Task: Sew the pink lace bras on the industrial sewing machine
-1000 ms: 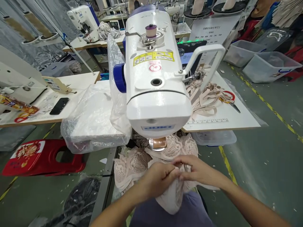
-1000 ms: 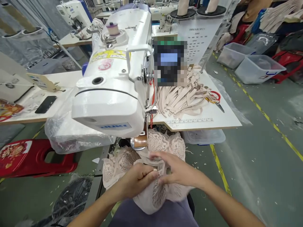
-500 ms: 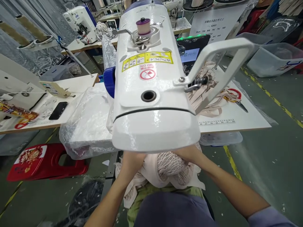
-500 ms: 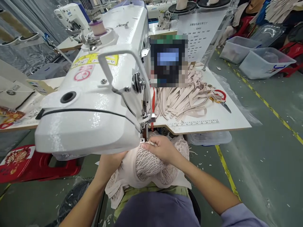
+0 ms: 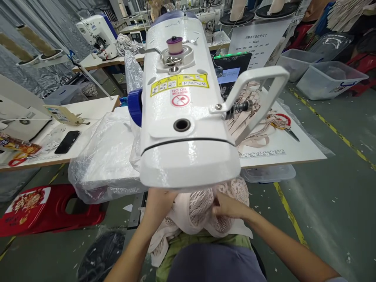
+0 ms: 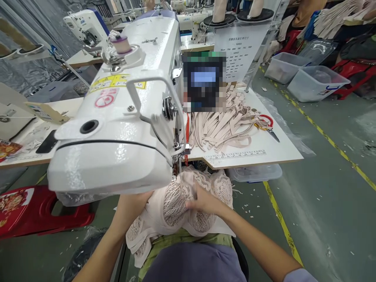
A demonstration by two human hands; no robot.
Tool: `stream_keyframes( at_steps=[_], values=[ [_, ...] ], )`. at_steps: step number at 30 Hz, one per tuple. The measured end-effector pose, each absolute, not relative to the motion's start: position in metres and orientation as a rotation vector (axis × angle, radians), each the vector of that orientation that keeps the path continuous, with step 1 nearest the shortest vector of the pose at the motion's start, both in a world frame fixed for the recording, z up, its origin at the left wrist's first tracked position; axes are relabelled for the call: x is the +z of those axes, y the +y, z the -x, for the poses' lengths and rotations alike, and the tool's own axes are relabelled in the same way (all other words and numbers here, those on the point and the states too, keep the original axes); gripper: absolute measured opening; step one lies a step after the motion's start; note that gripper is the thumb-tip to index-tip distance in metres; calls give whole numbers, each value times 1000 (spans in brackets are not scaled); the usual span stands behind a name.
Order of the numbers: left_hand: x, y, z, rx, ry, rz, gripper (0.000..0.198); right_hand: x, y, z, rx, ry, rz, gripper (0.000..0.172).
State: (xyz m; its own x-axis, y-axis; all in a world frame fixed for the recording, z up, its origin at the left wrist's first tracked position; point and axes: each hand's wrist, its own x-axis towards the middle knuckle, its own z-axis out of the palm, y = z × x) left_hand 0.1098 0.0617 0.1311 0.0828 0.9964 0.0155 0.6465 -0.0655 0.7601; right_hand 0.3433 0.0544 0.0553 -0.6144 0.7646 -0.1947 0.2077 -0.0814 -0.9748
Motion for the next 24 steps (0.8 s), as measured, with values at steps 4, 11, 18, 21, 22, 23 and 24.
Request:
stream_keyframes(
  at_steps=[4, 11, 18, 21, 22, 23, 24],
  values=[
    [132, 60, -106, 706, 1689, -1719, 35, 43, 32, -350, 2093, -1609, 1006, 60],
    [123, 59, -113, 730, 1749, -1562, 54, 36, 11, -368, 2104, -1102, 1119, 65],
    [130, 54, -107, 688, 1751, -1732, 36, 49, 3, -383, 1947, -1050, 1210, 61],
    [140, 38, -115, 898, 1773, -1962, 18, 62, 6, -392, 1944, -1146, 1180, 64],
    [144, 31, -121, 994, 1734, -2057, 17, 67, 7, -395, 1927, -1191, 1174, 64],
    [150, 23, -130, 1096, 1652, -2159, 17, 74, 9, -397, 1896, -1255, 1161, 64],
    [155, 15, -140, 1188, 1521, -2269, 19, 82, 10, -399, 1853, -1345, 1147, 63]
  ],
)
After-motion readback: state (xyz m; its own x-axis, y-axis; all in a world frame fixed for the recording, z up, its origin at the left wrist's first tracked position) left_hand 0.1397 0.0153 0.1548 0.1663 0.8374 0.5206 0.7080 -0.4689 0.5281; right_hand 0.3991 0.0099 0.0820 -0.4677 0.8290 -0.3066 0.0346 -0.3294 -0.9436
